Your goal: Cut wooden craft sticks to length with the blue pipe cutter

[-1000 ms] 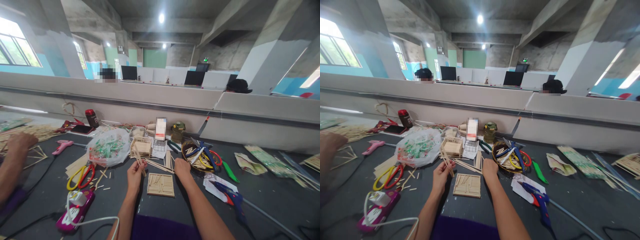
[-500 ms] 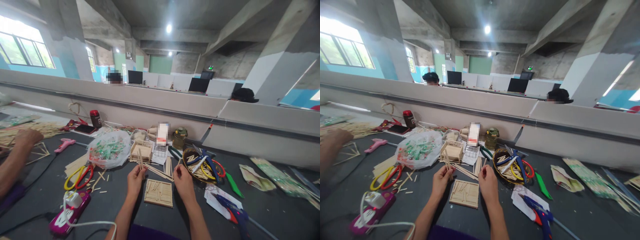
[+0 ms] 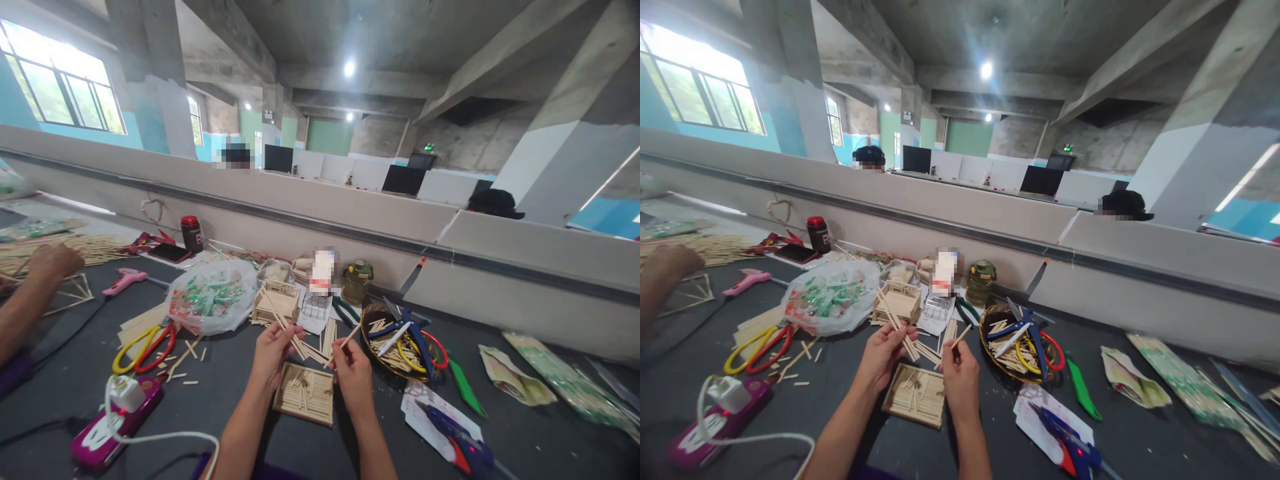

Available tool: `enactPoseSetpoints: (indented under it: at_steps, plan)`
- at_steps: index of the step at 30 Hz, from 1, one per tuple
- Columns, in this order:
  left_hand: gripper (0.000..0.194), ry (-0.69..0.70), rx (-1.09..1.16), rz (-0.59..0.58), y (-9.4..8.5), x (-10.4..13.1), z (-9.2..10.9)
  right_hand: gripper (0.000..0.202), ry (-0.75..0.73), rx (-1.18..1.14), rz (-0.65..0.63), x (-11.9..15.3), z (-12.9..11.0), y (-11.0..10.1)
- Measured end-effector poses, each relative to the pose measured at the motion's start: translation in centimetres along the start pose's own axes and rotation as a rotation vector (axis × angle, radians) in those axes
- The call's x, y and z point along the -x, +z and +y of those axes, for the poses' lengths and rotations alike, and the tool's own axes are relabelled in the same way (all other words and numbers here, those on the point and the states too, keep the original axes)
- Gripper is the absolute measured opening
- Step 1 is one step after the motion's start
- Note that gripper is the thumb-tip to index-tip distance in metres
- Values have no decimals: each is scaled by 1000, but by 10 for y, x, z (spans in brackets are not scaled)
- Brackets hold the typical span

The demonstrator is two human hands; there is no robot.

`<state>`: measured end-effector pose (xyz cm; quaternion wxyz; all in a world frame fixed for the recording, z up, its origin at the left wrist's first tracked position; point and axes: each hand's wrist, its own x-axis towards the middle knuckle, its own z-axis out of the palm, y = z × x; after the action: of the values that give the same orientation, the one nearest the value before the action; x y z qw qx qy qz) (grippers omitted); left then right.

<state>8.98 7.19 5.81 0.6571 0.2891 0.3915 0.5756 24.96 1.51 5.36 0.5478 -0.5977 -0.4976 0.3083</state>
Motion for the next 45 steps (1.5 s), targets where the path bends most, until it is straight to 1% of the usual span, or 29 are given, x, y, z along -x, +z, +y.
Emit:
enactPoseSetpoints:
  at_steps: [3,7,10,13,15,18,21,24,26,28,30,32,33,35,38,41,45]
  plan:
    - [38,27,-60,-37,3,8,-5,35,-20,-45,-28,-1,0,-2]
    - [29,162,-194,-124,10,15,-15,39,-40,-51,-76,-1,-2,-2]
    - [28,264,-328,-176,17,20,-17,35,-101,-1,-110,-1,-3,-1]
    - [27,352,-421,-225,21,25,-15,28,-155,39,-187,-1,-4,0]
    - [27,361,-428,-270,21,26,-14,24,-177,65,-217,-1,-3,1]
    - [31,300,-393,-333,18,24,-16,20,-183,90,-222,-1,-1,4]
    - [31,251,-385,-349,16,22,-19,18,-174,109,-202,1,-2,9]
    - [28,235,-395,-330,16,21,-20,18,-145,177,-157,2,-5,9]
    - [28,228,-370,-299,15,20,-18,20,-124,219,-132,1,-7,3]
    - [31,241,-322,-221,12,17,-14,23,-88,243,-102,0,-5,-10]
    - [33,294,-284,-101,7,13,-9,23,-6,287,-66,-1,2,-28]
    - [33,353,-276,13,1,9,-5,20,115,364,-84,-1,13,-44]
    - [33,373,-284,50,-1,7,-4,18,184,379,-119,-1,19,-49]
    - [34,392,-308,81,-4,6,-5,15,290,342,-206,1,30,-52]
    - [35,396,-341,59,-2,6,-8,12,331,259,-281,5,39,-41]
    - [37,384,-342,39,-1,8,-10,14,325,191,-315,6,40,-21]
    - [38,377,-347,33,-2,6,-11,20,309,78,-334,9,39,7]
